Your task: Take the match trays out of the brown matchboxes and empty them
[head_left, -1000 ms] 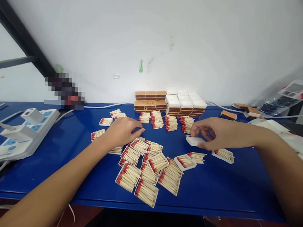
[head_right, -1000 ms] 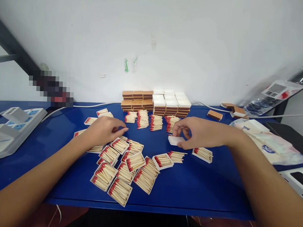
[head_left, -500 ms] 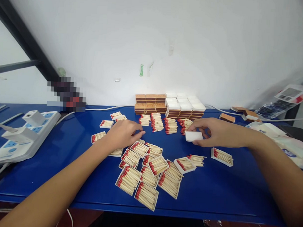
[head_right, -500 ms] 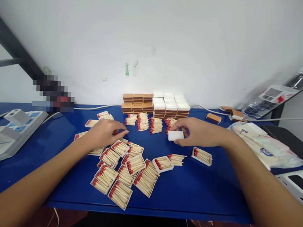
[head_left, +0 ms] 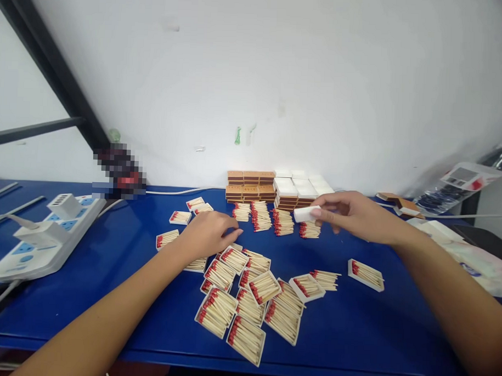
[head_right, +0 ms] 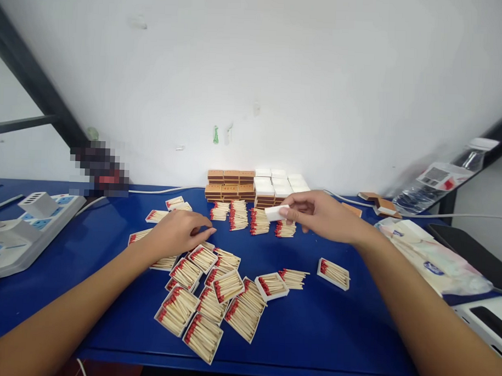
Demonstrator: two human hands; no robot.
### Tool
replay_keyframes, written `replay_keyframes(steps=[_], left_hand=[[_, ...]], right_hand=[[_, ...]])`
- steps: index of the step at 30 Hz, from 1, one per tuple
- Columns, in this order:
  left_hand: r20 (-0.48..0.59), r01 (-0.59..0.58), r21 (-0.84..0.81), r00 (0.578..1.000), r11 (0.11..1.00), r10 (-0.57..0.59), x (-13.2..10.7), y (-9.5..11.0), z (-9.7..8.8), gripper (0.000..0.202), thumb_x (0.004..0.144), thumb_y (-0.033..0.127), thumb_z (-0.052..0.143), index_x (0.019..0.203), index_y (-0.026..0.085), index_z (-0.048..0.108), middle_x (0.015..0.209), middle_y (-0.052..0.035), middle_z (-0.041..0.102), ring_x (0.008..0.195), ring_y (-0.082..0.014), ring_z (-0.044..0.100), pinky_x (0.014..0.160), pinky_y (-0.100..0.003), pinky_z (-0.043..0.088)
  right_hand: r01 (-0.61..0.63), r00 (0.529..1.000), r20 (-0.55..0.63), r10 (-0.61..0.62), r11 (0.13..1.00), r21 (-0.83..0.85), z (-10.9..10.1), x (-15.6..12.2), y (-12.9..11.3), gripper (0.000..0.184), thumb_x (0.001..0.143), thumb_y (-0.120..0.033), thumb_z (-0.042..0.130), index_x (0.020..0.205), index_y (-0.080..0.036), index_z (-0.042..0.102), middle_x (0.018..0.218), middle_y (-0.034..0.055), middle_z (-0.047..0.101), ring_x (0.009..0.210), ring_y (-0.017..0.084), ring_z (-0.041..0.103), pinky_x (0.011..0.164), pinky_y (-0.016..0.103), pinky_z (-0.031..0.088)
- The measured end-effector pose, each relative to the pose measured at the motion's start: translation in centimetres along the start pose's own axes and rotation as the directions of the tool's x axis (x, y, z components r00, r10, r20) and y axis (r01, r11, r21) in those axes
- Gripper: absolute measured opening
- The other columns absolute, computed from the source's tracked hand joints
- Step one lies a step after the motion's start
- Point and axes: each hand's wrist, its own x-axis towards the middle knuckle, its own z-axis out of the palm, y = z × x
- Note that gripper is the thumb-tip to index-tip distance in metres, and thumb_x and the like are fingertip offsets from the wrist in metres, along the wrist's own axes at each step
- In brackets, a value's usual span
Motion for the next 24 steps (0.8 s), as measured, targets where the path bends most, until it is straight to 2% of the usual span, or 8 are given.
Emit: replay_keyframes(steps=[3,5,7,10,14,19,24], left_hand=[[0.006,0.000,0.008,1.000,1.000,0.000,0.0,0.1,0.1,0.033,0.104,0.033,0.056,0.090,0.018,0.081,0.079,-0.0072,0.078,0.066,-0.0201,0.067,0.059,-0.032,0.040],[0.008,0.003,0.010,1.000,1.000,-0.003,-0.1,0.2,0.2,0.033,0.104,0.033,0.055,0.088,0.018,0.080,0.079,-0.0075,0.078,0.067,-0.0206,0.068,0.060,-0.032,0.042],[0.014,0.011,0.007,1.000,1.000,-0.011,-0.1,0.2,0.2,0.034,0.105,0.033,0.055,0.089,0.018,0.080,0.079,-0.0077,0.077,0.070,-0.0214,0.069,0.061,-0.032,0.043],[0.026,0.032,0.010,0.999,0.999,-0.032,-0.1,0.3,0.2,0.034,0.106,0.034,0.054,0.090,0.018,0.079,0.082,-0.0079,0.078,0.074,-0.0227,0.071,0.063,-0.032,0.044],[0.047,0.041,0.014,0.998,0.999,-0.041,-0.1,0.3,0.2,0.033,0.106,0.033,0.055,0.088,0.018,0.078,0.081,-0.0078,0.077,0.072,-0.0232,0.070,0.064,-0.032,0.045],[0.027,0.024,0.005,0.999,1.000,-0.024,-0.1,0.3,0.3,0.033,0.105,0.033,0.056,0.084,0.018,0.076,0.078,-0.0064,0.076,0.070,-0.0215,0.069,0.060,-0.031,0.043],[0.016,0.003,0.003,1.000,1.000,-0.003,-0.2,0.2,0.3,0.033,0.106,0.031,0.055,0.083,0.017,0.075,0.078,-0.0058,0.076,0.070,-0.0203,0.069,0.060,-0.030,0.043]], right_hand=[[0.058,0.970,-0.230,-0.083,0.992,-0.115,-0.7,2.1,-0.3,0.049,0.093,-0.072,0.065,0.094,-0.025,0.078,0.096,0.0085,0.082,0.083,0.027,0.074,0.076,0.041,0.059],[0.114,0.933,-0.319,-0.168,0.977,-0.180,-1.0,4.2,-0.2,0.041,0.094,-0.065,0.066,0.098,-0.027,0.080,0.113,0.0091,0.082,0.101,0.030,0.075,0.090,0.046,0.059],[0.180,0.908,-0.334,-0.252,0.956,-0.231,-1.0,6.6,0.2,0.032,0.094,-0.056,0.067,0.101,-0.027,0.081,0.119,0.0087,0.081,0.112,0.032,0.072,0.099,0.050,0.057],[0.221,0.867,-0.376,-0.326,0.929,-0.297,-0.6,9.9,1.0,0.025,0.091,-0.046,0.068,0.098,-0.026,0.081,0.114,0.0098,0.082,0.116,0.034,0.069,0.102,0.056,0.055],[0.139,0.868,-0.403,-0.291,0.921,-0.364,-0.2,12.9,2.1,0.021,0.089,-0.040,0.068,0.094,-0.026,0.083,0.111,0.0096,0.082,0.112,0.036,0.068,0.098,0.058,0.054],[0.095,0.889,-0.371,-0.267,0.902,-0.421,0.2,14.1,3.2,0.020,0.088,-0.037,0.067,0.089,-0.024,0.082,0.104,0.0105,0.082,0.108,0.035,0.068,0.095,0.054,0.054],[0.087,0.889,-0.370,-0.269,0.894,-0.440,-0.4,13.5,3.1,0.024,0.090,-0.039,0.064,0.091,-0.023,0.082,0.104,0.0122,0.081,0.104,0.036,0.068,0.092,0.055,0.055]])
